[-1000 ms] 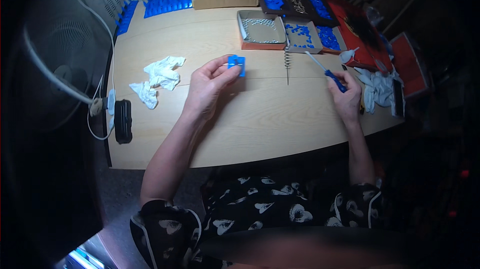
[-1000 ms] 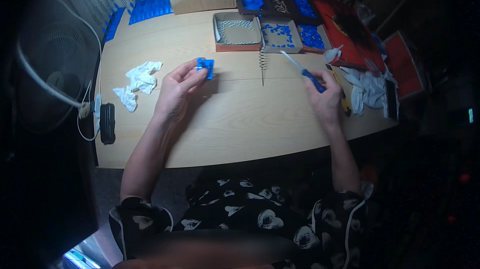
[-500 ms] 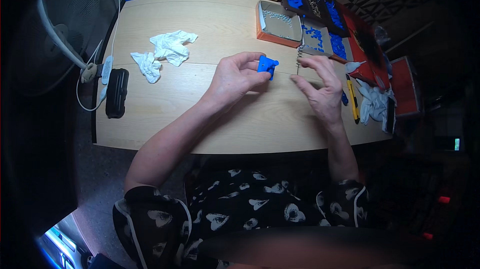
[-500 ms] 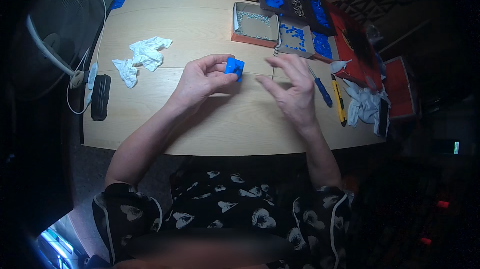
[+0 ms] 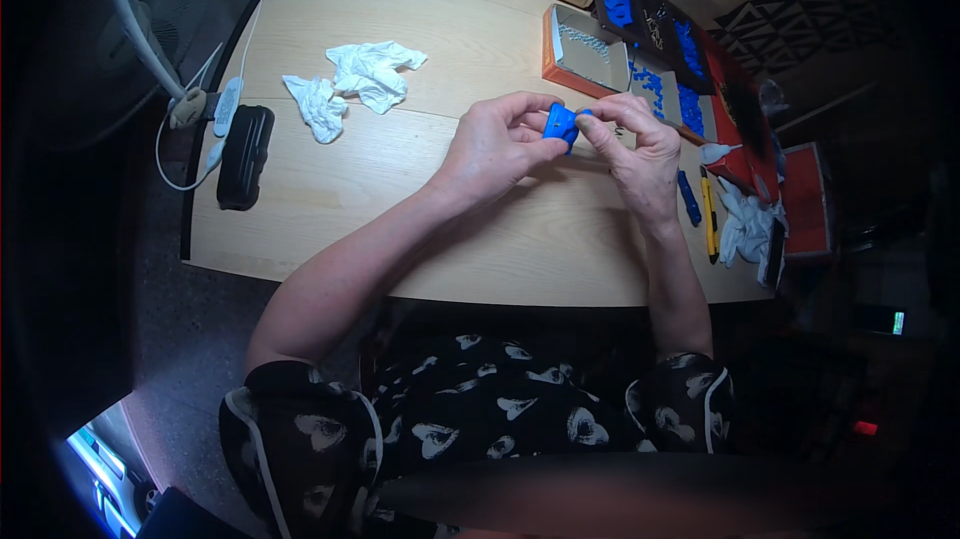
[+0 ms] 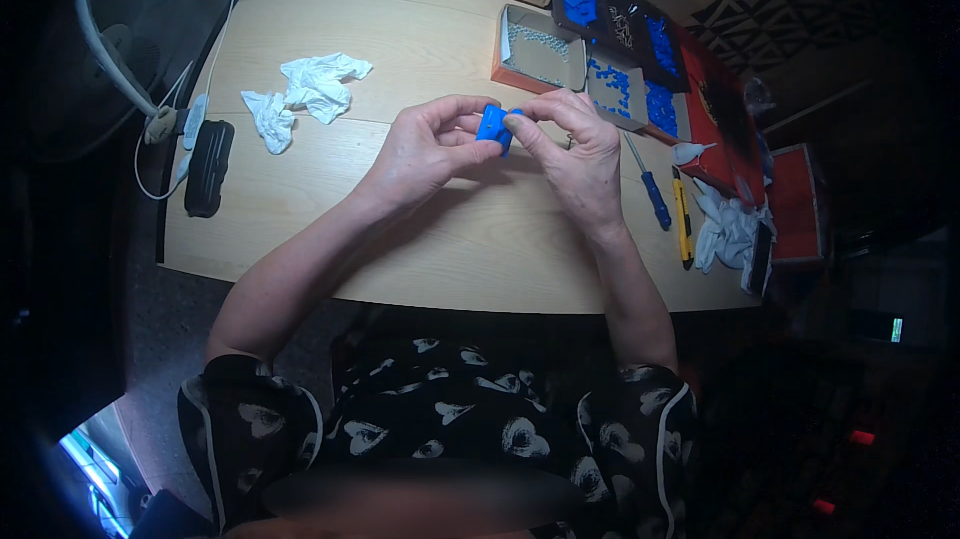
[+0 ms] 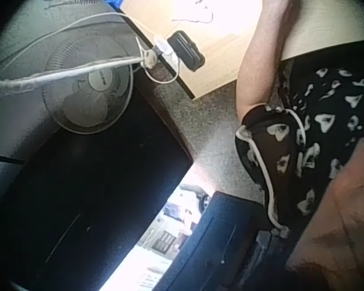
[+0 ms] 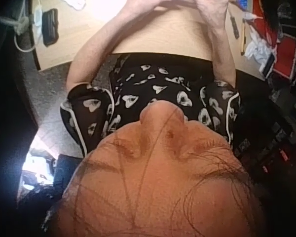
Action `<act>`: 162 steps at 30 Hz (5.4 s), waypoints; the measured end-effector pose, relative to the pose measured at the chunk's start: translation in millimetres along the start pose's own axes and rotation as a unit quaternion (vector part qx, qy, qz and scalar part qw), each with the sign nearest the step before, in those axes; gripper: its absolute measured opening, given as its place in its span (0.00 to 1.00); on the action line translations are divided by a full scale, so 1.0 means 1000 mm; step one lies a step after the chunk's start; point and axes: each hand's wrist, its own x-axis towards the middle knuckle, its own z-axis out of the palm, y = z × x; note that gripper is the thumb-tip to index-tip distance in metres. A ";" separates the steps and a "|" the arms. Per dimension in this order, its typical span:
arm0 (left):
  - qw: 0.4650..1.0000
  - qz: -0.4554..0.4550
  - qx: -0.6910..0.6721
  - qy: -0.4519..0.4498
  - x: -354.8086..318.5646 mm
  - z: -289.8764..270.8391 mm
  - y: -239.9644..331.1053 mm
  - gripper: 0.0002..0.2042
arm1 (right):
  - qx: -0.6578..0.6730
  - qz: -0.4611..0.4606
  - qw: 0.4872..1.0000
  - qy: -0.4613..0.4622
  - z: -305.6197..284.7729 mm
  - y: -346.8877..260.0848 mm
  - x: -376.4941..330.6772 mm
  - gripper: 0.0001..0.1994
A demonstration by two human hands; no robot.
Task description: The person assembles small blue plastic components with metal rods and beads using a screwdriver and glue from a glue bottle.
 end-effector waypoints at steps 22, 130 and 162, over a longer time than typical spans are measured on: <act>0.998 -0.059 -0.027 0.000 0.004 -0.003 -0.005 0.23 | -0.081 -0.122 0.989 0.017 0.009 0.017 -0.004 0.08; 0.881 0.192 0.433 0.004 0.035 0.011 0.001 0.14 | -0.321 0.280 0.903 0.046 -0.124 0.203 0.034 0.07; 0.996 -0.075 -0.008 -0.054 -0.001 0.025 -0.001 0.10 | -0.017 0.297 0.952 0.068 -0.025 0.091 -0.011 0.17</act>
